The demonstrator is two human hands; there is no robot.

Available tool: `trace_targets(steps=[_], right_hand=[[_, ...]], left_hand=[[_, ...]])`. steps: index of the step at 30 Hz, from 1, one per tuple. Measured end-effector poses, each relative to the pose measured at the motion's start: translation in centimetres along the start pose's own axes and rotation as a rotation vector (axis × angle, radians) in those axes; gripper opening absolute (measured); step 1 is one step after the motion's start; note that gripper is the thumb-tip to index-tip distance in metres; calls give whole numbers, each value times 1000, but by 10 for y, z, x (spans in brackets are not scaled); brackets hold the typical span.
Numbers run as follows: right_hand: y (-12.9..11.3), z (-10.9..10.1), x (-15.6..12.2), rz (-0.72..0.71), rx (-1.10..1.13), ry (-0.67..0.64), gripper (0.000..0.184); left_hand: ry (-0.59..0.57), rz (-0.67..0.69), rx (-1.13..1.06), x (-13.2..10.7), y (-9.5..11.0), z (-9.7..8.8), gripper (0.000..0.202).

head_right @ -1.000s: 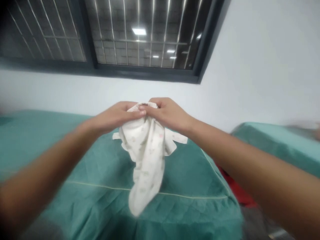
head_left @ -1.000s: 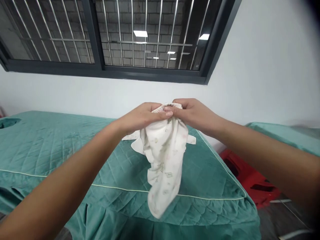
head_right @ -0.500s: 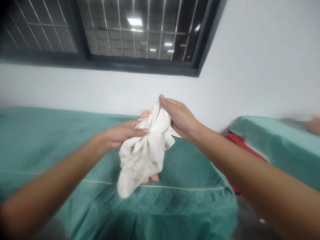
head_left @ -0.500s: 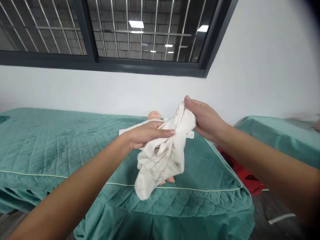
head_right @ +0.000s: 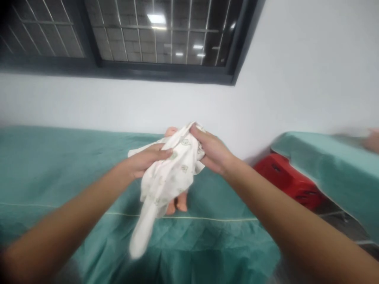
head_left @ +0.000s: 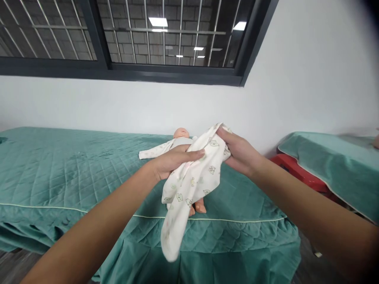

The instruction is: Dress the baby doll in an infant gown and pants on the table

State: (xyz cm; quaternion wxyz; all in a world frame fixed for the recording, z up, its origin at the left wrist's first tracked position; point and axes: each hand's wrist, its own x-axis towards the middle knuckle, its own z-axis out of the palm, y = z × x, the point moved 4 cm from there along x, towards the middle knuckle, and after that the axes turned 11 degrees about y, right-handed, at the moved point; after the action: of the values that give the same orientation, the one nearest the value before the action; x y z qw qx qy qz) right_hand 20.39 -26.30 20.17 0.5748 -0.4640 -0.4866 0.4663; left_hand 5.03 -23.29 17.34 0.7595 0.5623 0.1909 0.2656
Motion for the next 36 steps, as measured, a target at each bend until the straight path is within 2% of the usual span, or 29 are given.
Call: trace_targets(steps=[2,5,7,8,11,14,17,19,22,24,25,27,29,33,34,36], right_hand=[[9,2,-7,100,-11,-94,47],[25,11,-25,267,-134,-399,49],[32,15,-31,286,-207,-482,48],[34,16,-29,257,-222,-447,46],[31,15,-17,123,-142,-213,41],[28,15,-11,87,34,-84,41],[31,11,-14,125,100,-64,47],[38,5,-19,176,73,-93,48],[55,-1,-30,301,-34,-240,46],[66,-3,-36,371,-101,-321,46],[70,-5,-38,382,-111,-318,45],[74,-11,-37,350,-73,-222,43],[76,-19,-34,293,1,-88,42],[81,-41,-29,272,89,59,41],[83,-45,-28,278,104,68,41],[90,-51,-32,301,113,61,41]], left_hand=[[-7,-11,-9,-2,-2,-4,54],[74,40,-101,-1,-5,-12,40],[117,56,-146,1,-10,-15,35],[130,56,-156,1,-14,-16,35],[143,31,-149,-1,-25,-21,42],[51,-55,-106,-8,-34,-22,52],[4,-95,-86,-10,-37,-23,54],[64,-43,-128,-7,-37,-24,50],[162,32,-227,1,-42,-22,46],[197,3,-257,5,-51,-18,46],[212,-25,-262,6,-56,-17,46],[240,-82,-252,6,-65,-17,45],[201,-163,-196,3,-71,-17,44],[-45,-374,-2,-6,-82,-11,44],[-53,-375,9,-5,-82,-10,43],[13,-312,-41,-1,-84,-11,41]])
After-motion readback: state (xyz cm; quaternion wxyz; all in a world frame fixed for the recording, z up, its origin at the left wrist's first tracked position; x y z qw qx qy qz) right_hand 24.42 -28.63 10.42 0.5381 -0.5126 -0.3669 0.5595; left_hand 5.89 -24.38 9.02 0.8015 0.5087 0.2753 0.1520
